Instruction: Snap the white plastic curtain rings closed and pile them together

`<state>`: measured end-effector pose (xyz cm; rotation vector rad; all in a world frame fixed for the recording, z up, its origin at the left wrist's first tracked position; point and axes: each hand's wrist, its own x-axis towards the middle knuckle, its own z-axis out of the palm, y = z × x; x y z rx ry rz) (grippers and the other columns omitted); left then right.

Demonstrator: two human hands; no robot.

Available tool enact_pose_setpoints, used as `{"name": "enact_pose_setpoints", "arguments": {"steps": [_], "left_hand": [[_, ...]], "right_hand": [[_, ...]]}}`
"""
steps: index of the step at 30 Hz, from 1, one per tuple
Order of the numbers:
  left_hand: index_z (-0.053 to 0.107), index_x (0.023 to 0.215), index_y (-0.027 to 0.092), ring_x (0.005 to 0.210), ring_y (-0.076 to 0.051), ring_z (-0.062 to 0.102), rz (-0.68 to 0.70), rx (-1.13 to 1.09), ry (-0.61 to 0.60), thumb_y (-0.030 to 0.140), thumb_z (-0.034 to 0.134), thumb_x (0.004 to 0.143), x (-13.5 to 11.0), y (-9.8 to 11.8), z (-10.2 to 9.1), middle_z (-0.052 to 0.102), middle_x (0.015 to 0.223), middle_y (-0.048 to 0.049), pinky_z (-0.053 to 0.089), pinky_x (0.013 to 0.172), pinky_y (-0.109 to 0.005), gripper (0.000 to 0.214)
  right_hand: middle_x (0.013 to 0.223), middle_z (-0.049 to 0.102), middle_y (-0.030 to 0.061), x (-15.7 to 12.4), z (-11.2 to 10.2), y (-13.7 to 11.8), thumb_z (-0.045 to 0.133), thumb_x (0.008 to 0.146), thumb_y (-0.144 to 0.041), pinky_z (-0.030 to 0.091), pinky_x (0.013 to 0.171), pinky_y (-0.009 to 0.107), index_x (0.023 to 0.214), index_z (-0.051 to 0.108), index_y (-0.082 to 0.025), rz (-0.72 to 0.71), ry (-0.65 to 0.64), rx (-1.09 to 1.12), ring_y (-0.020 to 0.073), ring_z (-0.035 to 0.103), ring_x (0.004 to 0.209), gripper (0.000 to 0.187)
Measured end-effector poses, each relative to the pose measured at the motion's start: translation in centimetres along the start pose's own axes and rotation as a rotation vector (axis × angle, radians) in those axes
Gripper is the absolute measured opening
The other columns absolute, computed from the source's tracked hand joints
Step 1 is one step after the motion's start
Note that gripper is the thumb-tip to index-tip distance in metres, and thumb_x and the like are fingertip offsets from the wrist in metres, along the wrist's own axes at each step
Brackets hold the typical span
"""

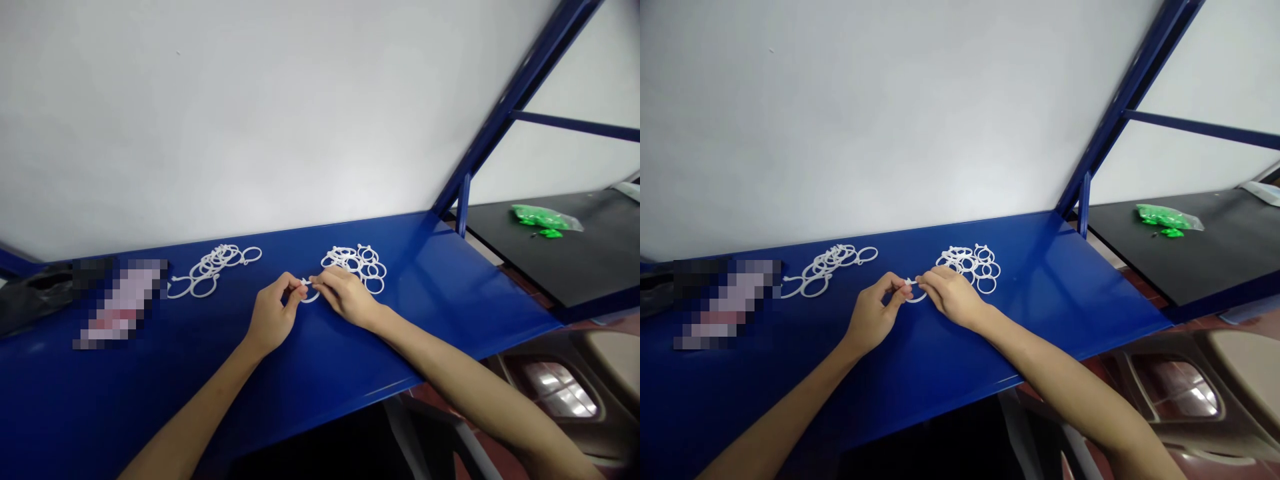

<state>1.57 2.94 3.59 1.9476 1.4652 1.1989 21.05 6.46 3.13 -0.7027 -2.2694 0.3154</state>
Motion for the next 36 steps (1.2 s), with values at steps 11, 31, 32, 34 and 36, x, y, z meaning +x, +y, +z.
{"name": "enact_pose_setpoints", "arguments": {"steps": [11,31,32,34,36], "left_hand": [[0.053,0.075,0.022,0.059,-0.012,0.054,0.119,0.121,-0.112,0.027,0.050,0.094,-0.1,-1.0,-0.3,0.060,0.066,0.0037,0.044,0.062,-0.025,0.021],[0.068,0.113,0.019,0.111,-0.036,0.053,0.016,0.883,-0.017,0.032,0.047,0.096,2.6,-6.5,-3.1,0.071,0.109,-0.0131,0.037,0.093,-0.053,0.030],[0.068,0.109,0.020,0.108,-0.035,0.053,0.031,0.867,-0.014,0.030,0.048,0.095,2.6,-6.5,-3.1,0.072,0.106,-0.0122,0.037,0.092,-0.052,0.026],[0.068,0.105,0.020,0.104,-0.034,0.054,0.078,0.842,-0.002,0.026,0.050,0.095,2.5,-6.6,-3.1,0.073,0.101,-0.0109,0.037,0.089,-0.051,0.022],[0.068,0.107,0.020,0.100,-0.032,0.054,0.148,0.820,0.010,0.023,0.051,0.095,2.4,-6.4,-3.0,0.073,0.098,-0.0100,0.037,0.086,-0.049,0.021]], "right_hand": [[0.082,0.062,0.0067,-0.3,0.0,-0.6,0.036,0.107,-0.021,0.047,0.070,0.030,0.103,0.063,-0.015,-0.126,-0.104,-0.155,0.0180,0.053,0.075,0.028],[0.098,0.071,0.0112,-0.1,-6.5,4.7,0.052,0.098,-0.026,0.047,0.072,0.035,0.098,0.074,-0.019,0.769,-0.050,-0.650,0.0278,0.058,0.095,0.023],[0.098,0.070,0.0122,-0.1,-6.4,4.7,0.052,0.098,-0.026,0.047,0.073,0.036,0.098,0.074,-0.019,0.754,-0.035,-0.656,0.0283,0.057,0.095,0.023],[0.097,0.069,0.0137,-0.2,-6.3,4.9,0.053,0.098,-0.027,0.048,0.075,0.038,0.097,0.074,-0.018,0.705,0.031,-0.668,0.0294,0.056,0.094,0.024],[0.096,0.069,0.0145,-0.3,-6.1,4.9,0.054,0.098,-0.028,0.050,0.076,0.040,0.099,0.074,-0.017,0.629,0.111,-0.667,0.0305,0.054,0.094,0.023]]}}
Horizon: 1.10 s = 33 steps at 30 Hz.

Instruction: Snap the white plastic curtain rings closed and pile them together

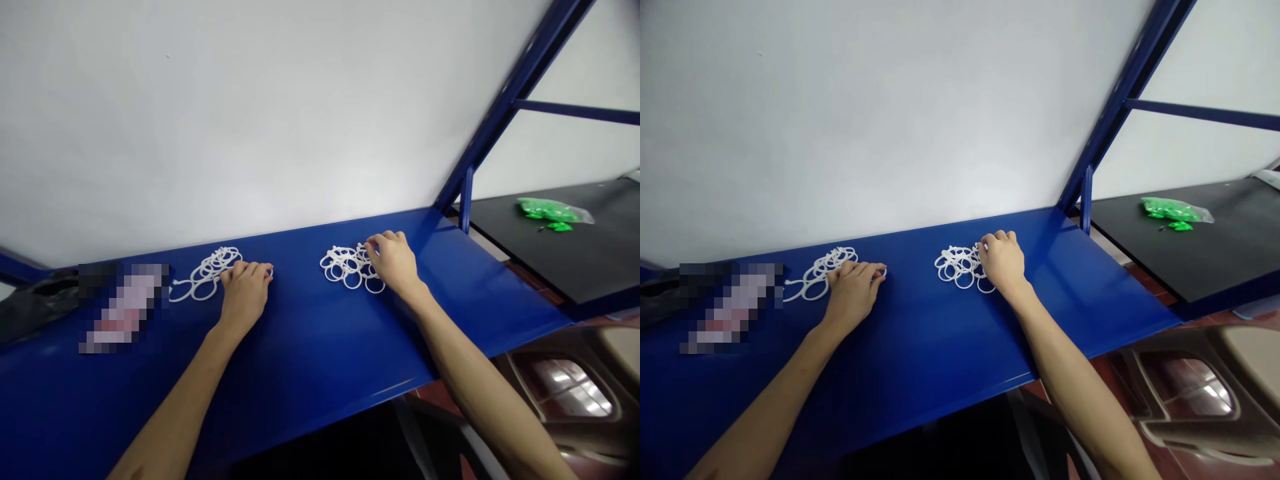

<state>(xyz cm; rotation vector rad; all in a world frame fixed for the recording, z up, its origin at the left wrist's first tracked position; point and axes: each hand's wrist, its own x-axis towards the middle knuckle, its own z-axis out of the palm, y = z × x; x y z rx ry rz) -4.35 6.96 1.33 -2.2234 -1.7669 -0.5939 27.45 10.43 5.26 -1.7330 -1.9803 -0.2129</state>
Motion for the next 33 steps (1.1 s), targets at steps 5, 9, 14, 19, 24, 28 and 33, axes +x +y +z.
{"name": "enact_pose_setpoints", "arguments": {"steps": [5,9,14,19,24,28,33], "left_hand": [[0.068,0.109,0.020,0.089,-0.023,0.055,0.319,-0.182,0.131,0.011,0.050,0.096,-0.3,2.0,-1.6,0.073,0.094,-0.0051,0.043,0.081,-0.038,0.024],[0.065,0.092,0.020,0.083,-0.018,0.056,0.565,-0.278,0.241,0.007,0.051,0.096,-0.9,4.7,-3.5,0.072,0.091,-0.0018,0.043,0.079,-0.034,0.019],[0.064,0.092,0.019,0.078,-0.017,0.056,0.673,-0.272,0.245,0.008,0.055,0.094,-1.3,6.0,-3.9,0.071,0.088,-0.0009,0.043,0.072,-0.033,0.014],[0.061,0.101,0.019,0.091,-0.020,0.060,0.431,-0.301,0.219,0.004,0.049,0.094,-1.4,6.0,-3.2,0.071,0.100,-0.0041,0.048,0.083,-0.036,0.020],[0.056,0.104,0.020,0.094,-0.019,0.061,0.163,-0.492,0.216,0.012,0.052,0.094,-1.8,7.3,-2.7,0.067,0.099,-0.0054,0.052,0.085,-0.036,0.013],[0.059,0.102,0.021,0.080,-0.018,0.065,-0.190,-0.645,0.136,0.031,0.057,0.093,-1.6,7.3,-2.3,0.068,0.091,-0.0038,0.054,0.077,-0.035,0.013],[0.066,0.106,0.024,0.080,-0.017,0.070,-0.254,-0.878,-0.103,0.046,0.047,0.099,-1.3,6.3,-2.1,0.076,0.092,-0.0010,0.053,0.074,-0.030,0.030]], "right_hand": [[0.100,0.069,0.0120,-0.8,-0.3,-2.1,0.055,0.099,-0.030,0.051,0.087,0.044,0.107,0.072,-0.019,-0.233,0.099,0.253,0.0291,0.056,0.099,0.023],[0.106,0.072,0.0075,-2.3,-0.6,-5.2,0.059,0.098,-0.034,0.052,0.086,0.038,0.114,0.068,-0.020,-0.339,-0.160,0.676,0.0208,0.064,0.093,0.023],[0.083,0.072,0.0005,-3.7,0.6,-6.8,0.057,0.098,-0.031,0.052,0.065,0.027,0.112,0.065,-0.020,-0.188,-0.441,1.022,0.0131,0.064,0.068,0.019],[0.078,0.068,-0.0017,-3.9,1.3,-6.8,0.057,0.098,-0.035,0.054,0.062,0.026,0.120,0.059,-0.022,-0.072,-0.420,1.203,0.0117,0.064,0.063,0.026],[0.080,0.069,-0.0009,-4.1,1.4,-7.1,0.058,0.097,-0.034,0.058,0.066,0.028,0.123,0.060,-0.023,-0.066,-0.394,1.241,0.0120,0.067,0.065,0.029],[0.083,0.069,0.0002,-4.1,1.5,-7.1,0.057,0.098,-0.035,0.059,0.070,0.030,0.123,0.060,-0.023,-0.082,-0.384,1.203,0.0131,0.069,0.070,0.028],[0.078,0.068,-0.0008,-4.1,1.3,-7.0,0.057,0.098,-0.032,0.058,0.068,0.028,0.111,0.056,-0.022,-0.111,-0.368,1.158,0.0135,0.068,0.068,0.017]]}}
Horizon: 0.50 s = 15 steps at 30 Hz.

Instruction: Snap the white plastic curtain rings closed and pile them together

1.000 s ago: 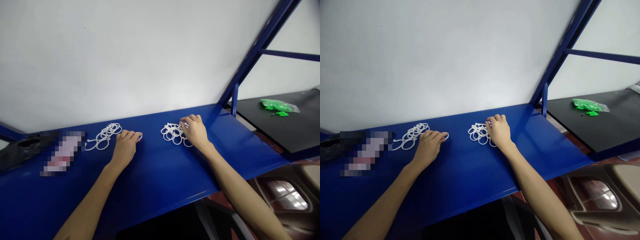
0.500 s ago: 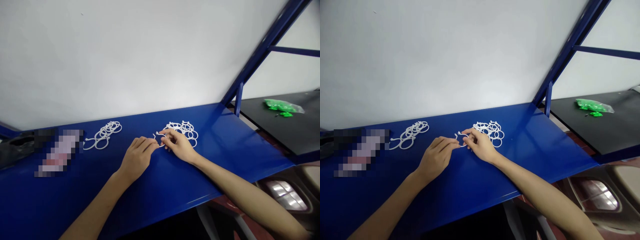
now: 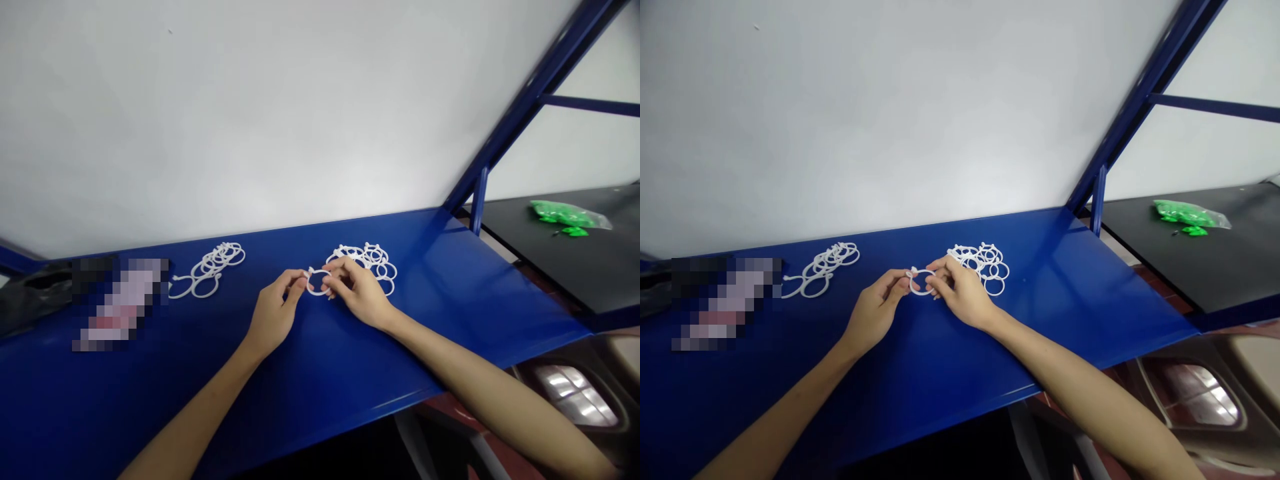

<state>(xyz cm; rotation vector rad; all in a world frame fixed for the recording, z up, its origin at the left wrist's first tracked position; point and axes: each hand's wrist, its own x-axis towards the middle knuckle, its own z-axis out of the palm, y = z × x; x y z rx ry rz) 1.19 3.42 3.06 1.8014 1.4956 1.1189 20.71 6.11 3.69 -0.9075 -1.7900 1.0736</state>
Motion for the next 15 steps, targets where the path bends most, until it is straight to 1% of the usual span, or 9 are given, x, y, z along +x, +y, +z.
{"name": "enact_pose_setpoints", "arguments": {"steps": [2,4,9,13,15], "left_hand": [[0.067,0.103,0.024,0.074,-0.016,0.069,-0.001,-0.019,-0.028,0.048,0.045,0.100,-0.1,0.0,0.0,0.077,0.089,-0.0002,0.053,0.071,-0.029,0.033],[0.069,0.100,0.024,0.073,-0.016,0.069,0.006,0.005,-0.010,0.047,0.047,0.099,-0.3,0.2,0.1,0.078,0.092,-0.0007,0.053,0.071,-0.030,0.032],[0.074,0.099,0.024,0.088,-0.019,0.073,0.084,0.032,0.079,0.035,0.052,0.098,-0.7,0.4,0.5,0.078,0.099,-0.0029,0.057,0.083,-0.032,0.024],[0.073,0.101,0.024,0.092,-0.019,0.074,0.112,0.063,0.117,0.030,0.050,0.098,-1.0,0.1,0.7,0.078,0.101,-0.0039,0.058,0.084,-0.031,0.024],[0.073,0.102,0.023,0.092,-0.019,0.074,0.139,0.101,0.115,0.026,0.048,0.099,-1.1,-0.2,0.8,0.077,0.102,-0.0042,0.058,0.083,-0.031,0.025]], "right_hand": [[0.079,0.070,0.0000,-0.1,-0.1,-0.1,0.057,0.099,-0.032,0.056,0.066,0.027,0.106,0.058,-0.021,-0.026,-0.025,-0.043,0.0131,0.068,0.067,0.013],[0.082,0.071,0.0009,-0.2,-0.2,-0.1,0.056,0.100,-0.032,0.056,0.067,0.027,0.103,0.061,-0.021,-0.064,-0.045,-0.088,0.0130,0.068,0.068,0.012],[0.087,0.073,0.0022,-0.2,-0.4,0.0,0.052,0.102,-0.030,0.055,0.069,0.026,0.093,0.062,-0.020,-0.165,-0.089,-0.195,0.0129,0.068,0.071,0.017],[0.089,0.072,0.0027,-0.5,-0.3,0.0,0.049,0.103,-0.027,0.054,0.072,0.026,0.095,0.062,-0.020,-0.238,-0.117,-0.309,0.0133,0.068,0.076,0.017],[0.089,0.072,0.0027,-0.6,-0.1,0.0,0.047,0.104,-0.026,0.054,0.072,0.026,0.096,0.062,-0.021,-0.262,-0.129,-0.357,0.0138,0.068,0.077,0.018]]}}
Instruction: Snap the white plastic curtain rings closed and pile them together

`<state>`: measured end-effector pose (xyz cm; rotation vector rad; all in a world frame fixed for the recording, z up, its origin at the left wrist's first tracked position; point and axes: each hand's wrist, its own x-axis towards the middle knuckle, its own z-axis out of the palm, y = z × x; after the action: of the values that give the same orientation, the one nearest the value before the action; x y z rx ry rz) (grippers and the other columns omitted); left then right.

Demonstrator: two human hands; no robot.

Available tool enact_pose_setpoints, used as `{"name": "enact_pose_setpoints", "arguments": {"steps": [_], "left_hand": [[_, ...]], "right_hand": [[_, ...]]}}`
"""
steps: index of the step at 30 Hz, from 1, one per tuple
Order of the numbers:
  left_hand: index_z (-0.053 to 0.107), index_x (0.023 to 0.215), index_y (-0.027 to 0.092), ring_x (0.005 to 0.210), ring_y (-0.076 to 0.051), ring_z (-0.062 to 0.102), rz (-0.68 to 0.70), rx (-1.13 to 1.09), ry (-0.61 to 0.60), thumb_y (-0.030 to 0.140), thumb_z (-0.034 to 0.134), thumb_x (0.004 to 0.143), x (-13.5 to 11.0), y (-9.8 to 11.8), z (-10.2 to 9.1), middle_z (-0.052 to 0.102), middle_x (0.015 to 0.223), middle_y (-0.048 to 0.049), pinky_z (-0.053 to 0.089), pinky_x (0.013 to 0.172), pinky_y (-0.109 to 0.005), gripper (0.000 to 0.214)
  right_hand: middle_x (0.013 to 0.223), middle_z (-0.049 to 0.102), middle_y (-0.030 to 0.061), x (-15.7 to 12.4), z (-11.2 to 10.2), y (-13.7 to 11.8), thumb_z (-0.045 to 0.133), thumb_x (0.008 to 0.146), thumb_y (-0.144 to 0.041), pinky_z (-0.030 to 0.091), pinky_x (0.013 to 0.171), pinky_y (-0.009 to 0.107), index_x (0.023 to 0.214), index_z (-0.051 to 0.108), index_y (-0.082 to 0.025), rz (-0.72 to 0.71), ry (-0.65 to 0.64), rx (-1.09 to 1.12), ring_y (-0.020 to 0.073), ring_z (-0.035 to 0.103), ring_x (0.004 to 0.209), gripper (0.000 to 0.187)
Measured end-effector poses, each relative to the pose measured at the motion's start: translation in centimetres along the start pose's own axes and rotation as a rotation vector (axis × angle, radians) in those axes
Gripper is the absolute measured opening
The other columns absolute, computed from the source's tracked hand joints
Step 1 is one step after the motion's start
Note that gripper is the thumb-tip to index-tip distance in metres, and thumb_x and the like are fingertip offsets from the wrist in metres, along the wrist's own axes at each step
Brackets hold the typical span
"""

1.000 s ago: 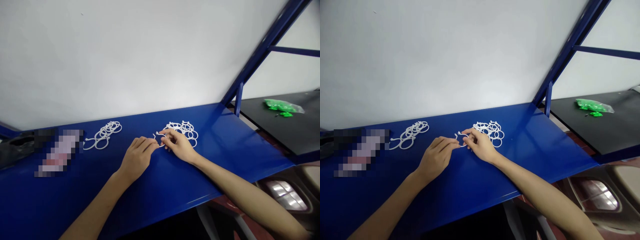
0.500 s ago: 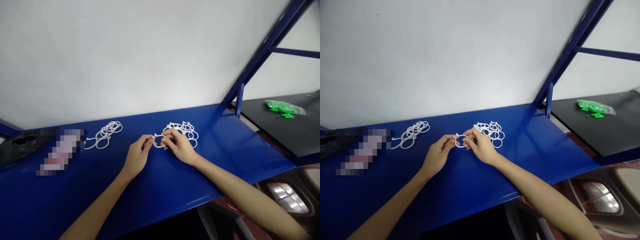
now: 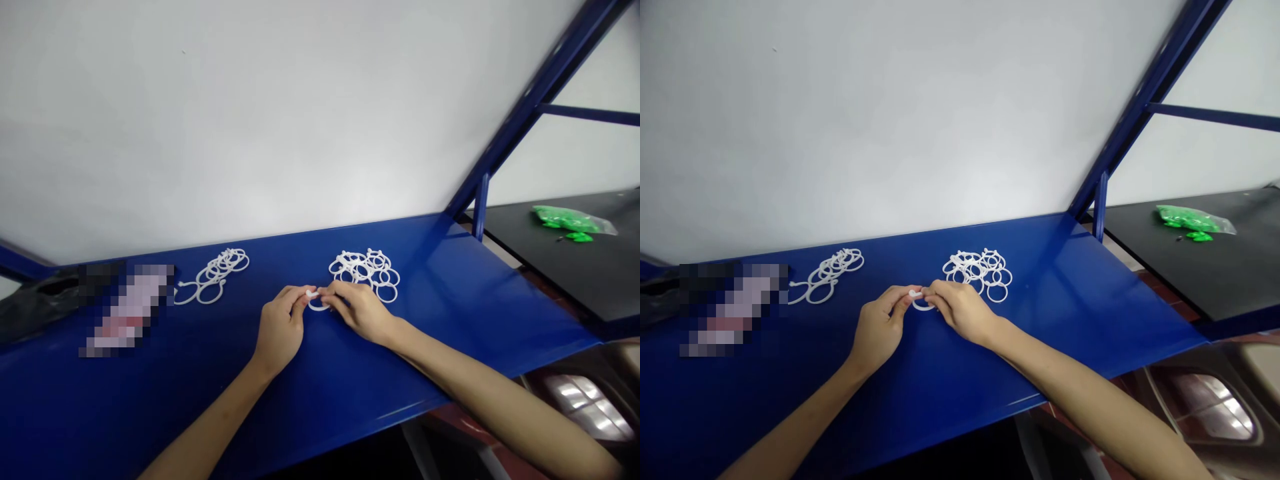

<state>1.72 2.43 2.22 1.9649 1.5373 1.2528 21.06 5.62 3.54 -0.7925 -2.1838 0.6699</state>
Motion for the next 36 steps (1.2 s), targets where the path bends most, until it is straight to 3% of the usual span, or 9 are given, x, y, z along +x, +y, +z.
{"name": "enact_pose_setpoints", "arguments": {"steps": [5,8,11,14,18,21,29,33,36], "left_hand": [[0.071,0.106,0.023,0.091,-0.018,0.072,0.113,0.107,-0.089,0.028,0.044,0.100,0.7,-0.6,-0.1,0.076,0.103,-0.0051,0.057,0.084,-0.032,0.028],[0.070,0.113,0.024,0.102,-0.024,0.068,0.177,0.297,-0.107,0.035,0.047,0.099,2.2,-1.8,-1.2,0.076,0.107,-0.0068,0.054,0.094,-0.041,0.029],[0.062,0.129,0.018,0.118,-0.033,0.059,0.121,0.620,0.022,0.039,0.046,0.098,3.7,-4.3,-3.3,0.069,0.125,-0.0145,0.044,0.104,-0.052,0.041],[0.053,0.140,0.010,0.133,-0.043,0.043,-0.033,0.880,0.137,0.039,0.042,0.098,4.5,-7.3,-5.5,0.051,0.146,-0.0238,0.040,0.103,-0.059,0.053],[0.064,0.123,0.007,0.125,-0.044,0.047,-0.099,0.990,0.100,0.039,0.042,0.096,4.4,-9.5,-6.8,0.061,0.128,-0.0264,0.038,0.100,-0.059,0.048],[0.070,0.106,0.013,0.117,-0.042,0.050,-0.060,1.028,0.105,0.037,0.044,0.095,4.1,-8.9,-6.9,0.066,0.114,-0.0228,0.039,0.097,-0.056,0.038],[0.070,0.088,0.022,0.101,-0.037,0.055,0.046,0.938,0.045,0.042,0.049,0.095,3.2,-4.9,-6.9,0.069,0.102,-0.0135,0.042,0.082,-0.050,0.030],[0.068,0.085,0.021,0.097,-0.035,0.056,0.114,0.884,0.096,0.045,0.053,0.096,3.1,-3.3,-6.2,0.070,0.093,-0.0111,0.040,0.080,-0.049,0.030],[0.065,0.081,0.022,0.091,-0.029,0.057,0.275,0.730,0.117,0.042,0.060,0.094,2.7,-1.9,-5.1,0.070,0.088,-0.0072,0.040,0.081,-0.045,0.025]], "right_hand": [[0.093,0.070,0.0038,0.3,0.2,0.6,0.044,0.105,-0.025,0.055,0.078,0.029,0.102,0.062,-0.021,-0.034,0.016,-0.070,0.0152,0.068,0.084,0.018],[0.106,0.065,0.0077,0.8,-0.3,1.3,0.047,0.103,-0.024,0.055,0.082,0.031,0.108,0.063,-0.020,-0.013,0.092,-0.185,0.0174,0.066,0.092,0.017],[0.108,0.062,0.0093,1.3,-1.7,1.9,0.050,0.102,-0.026,0.054,0.074,0.030,0.108,0.066,-0.020,0.085,0.184,-0.356,0.0175,0.065,0.086,0.018],[0.101,0.064,0.0084,1.5,-3.7,2.4,0.050,0.102,-0.028,0.053,0.076,0.032,0.105,0.068,-0.020,0.153,0.315,-0.516,0.0201,0.063,0.091,0.020],[0.096,0.067,0.0077,1.6,-6.0,3.0,0.051,0.100,-0.028,0.051,0.081,0.035,0.107,0.067,-0.020,0.226,0.472,-0.589,0.0227,0.060,0.093,0.019],[0.090,0.068,0.0068,1.6,-7.0,3.6,0.053,0.096,-0.025,0.049,0.078,0.035,0.102,0.066,-0.020,0.310,0.450,-0.620,0.0232,0.059,0.088,0.016],[0.088,0.068,0.0084,1.1,-7.2,4.5,0.055,0.093,-0.019,0.048,0.079,0.035,0.095,0.072,-0.020,0.420,0.158,-0.766,0.0241,0.056,0.086,0.017],[0.094,0.067,0.0112,1.2,-6.9,4.3,0.054,0.095,-0.022,0.049,0.083,0.039,0.100,0.073,-0.018,0.374,0.254,-0.802,0.0279,0.056,0.093,0.019],[0.098,0.066,0.0111,1.4,-5.9,3.2,0.053,0.099,-0.027,0.049,0.088,0.041,0.103,0.071,-0.019,0.243,0.327,-0.691,0.0277,0.056,0.096,0.020]]}}
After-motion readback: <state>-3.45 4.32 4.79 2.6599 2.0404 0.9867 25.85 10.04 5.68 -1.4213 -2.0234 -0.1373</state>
